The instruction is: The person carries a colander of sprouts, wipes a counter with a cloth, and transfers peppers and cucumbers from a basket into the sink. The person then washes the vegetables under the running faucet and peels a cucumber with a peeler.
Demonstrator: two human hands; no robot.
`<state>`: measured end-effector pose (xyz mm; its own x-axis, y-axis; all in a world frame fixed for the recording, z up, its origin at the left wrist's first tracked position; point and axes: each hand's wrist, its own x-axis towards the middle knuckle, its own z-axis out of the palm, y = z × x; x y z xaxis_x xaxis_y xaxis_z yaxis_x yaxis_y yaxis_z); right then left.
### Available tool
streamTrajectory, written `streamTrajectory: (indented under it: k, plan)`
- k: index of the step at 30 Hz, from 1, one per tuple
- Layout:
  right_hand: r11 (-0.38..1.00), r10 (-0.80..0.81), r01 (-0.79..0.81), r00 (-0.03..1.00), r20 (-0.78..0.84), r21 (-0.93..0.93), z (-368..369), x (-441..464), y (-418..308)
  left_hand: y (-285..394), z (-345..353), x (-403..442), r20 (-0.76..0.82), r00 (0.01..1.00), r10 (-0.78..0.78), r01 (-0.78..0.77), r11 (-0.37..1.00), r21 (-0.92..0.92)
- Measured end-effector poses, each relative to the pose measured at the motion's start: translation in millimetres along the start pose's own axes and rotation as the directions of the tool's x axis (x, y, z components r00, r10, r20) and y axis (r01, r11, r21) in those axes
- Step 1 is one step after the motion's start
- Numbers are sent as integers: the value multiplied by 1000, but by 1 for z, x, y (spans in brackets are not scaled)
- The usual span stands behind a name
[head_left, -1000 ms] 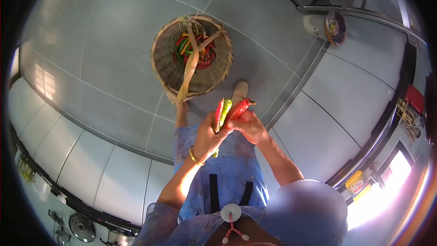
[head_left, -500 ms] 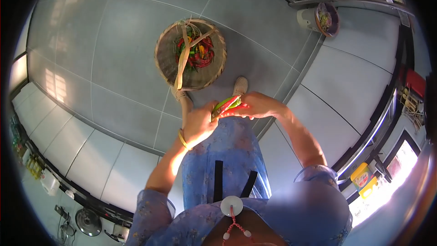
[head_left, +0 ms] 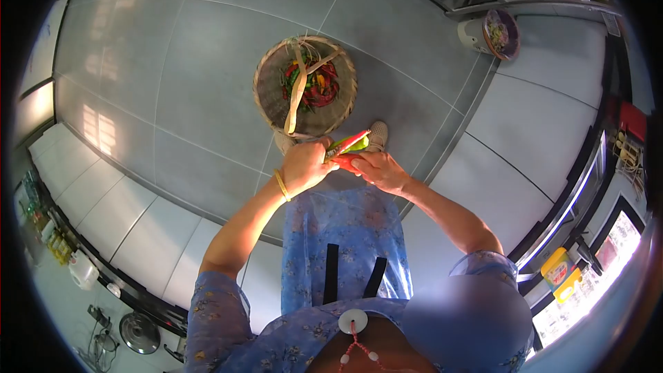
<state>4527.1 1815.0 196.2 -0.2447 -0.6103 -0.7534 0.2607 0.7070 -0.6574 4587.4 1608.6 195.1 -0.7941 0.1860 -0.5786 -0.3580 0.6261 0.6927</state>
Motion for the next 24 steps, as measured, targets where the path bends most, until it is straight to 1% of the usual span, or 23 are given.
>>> streamTrajectory:
  k: [2, 3, 4, 5, 6, 7, 8, 9, 11, 12, 13, 14, 15, 17, 19, 21, 22, 23, 24]
  plan:
    - [967, -255, 254, 965, -65, -20, 1, -1, 5, 6, -3, 2, -12, 1000, -11, 10, 1000, -11]
    - [966, -259, 258, 963, -69, -19, 0, -1, 8, 10, -5, 5, -4, 999, -53, 53, 998, -15]
    - [970, -46, 66, 995, -88, 234, -2, -2, 3, 14, -7, 9, 4, 996, -90, 90, 996, -18]
    - [873, 164, -121, 985, -51, 473, -4, -3, -1, 18, -7, 15, 3, 997, -83, 83, 996, -11]
    - [873, 160, -114, 985, -59, 475, -7, -2, 2, 20, -4, 23, 8, 992, -125, 125, 992, -30]
    - [790, 181, -100, 981, -74, 605, -9, 0, 7, 23, -2, 30, 13, 986, -167, 167, 985, -48]
    - [688, 202, -80, 976, -84, 721, -12, 1, 13, 25, 0, 37, -20, 992, -127, 127, 992, -10]
    - [687, 198, -71, 976, -93, 723, -17, 3, 20, 28, 2, 45, -21, 993, -120, 120, 993, -3]
    - [576, 168, 24, 975, -147, 817, -32, 5, 29, 36, 8, 65, -68, 995, -79, 78, 997, -18]
    - [574, 165, 36, 973, -159, 818, -39, 5, 34, 37, 14, 76, -104, 994, -33, 31, 999, -21]
    - [538, 185, 62, 964, -190, 840, -46, 4, 37, 46, 15, 85, -103, 994, -21, 19, 1000, -13]
    - [502, 204, 90, 954, -219, 860, -54, 3, 41, 54, 16, 94, -91, 995, -38, 40, 999, 20]
    - [499, 202, 102, 952, -231, 860, -61, 4, 46, 64, 18, 103, -79, 995, -56, 60, 997, 53]
    - [441, 247, 132, 933, -262, 888, -79, 2, 57, 84, 24, 124, -87, 996, -36, 45, 994, 102]
    - [436, 261, 162, 919, -296, 885, -106, -3, 71, 104, 37, 153, -92, 996, -12, 26, 988, 153]
    - [431, 275, 191, 903, -330, 882, -141, -2, 102, 118, 52, 183, -164, 986, 34, -2, 981, 193]
    - [163, 396, 303, 852, -343, 939, -162, 9, 139, 130, 46, 193, -181, 984, 1, 41, 972, 229]
    - [-109, 508, 422, 802, -315, 900, -183, 9, 164, 142, 36, 200, -200, 979, -32, 85, 961, 264]
    - [-9, 543, 438, 757, -363, 899, -209, -10, 179, 146, 26, 206, -180, 981, -73, 106, 978, 182]
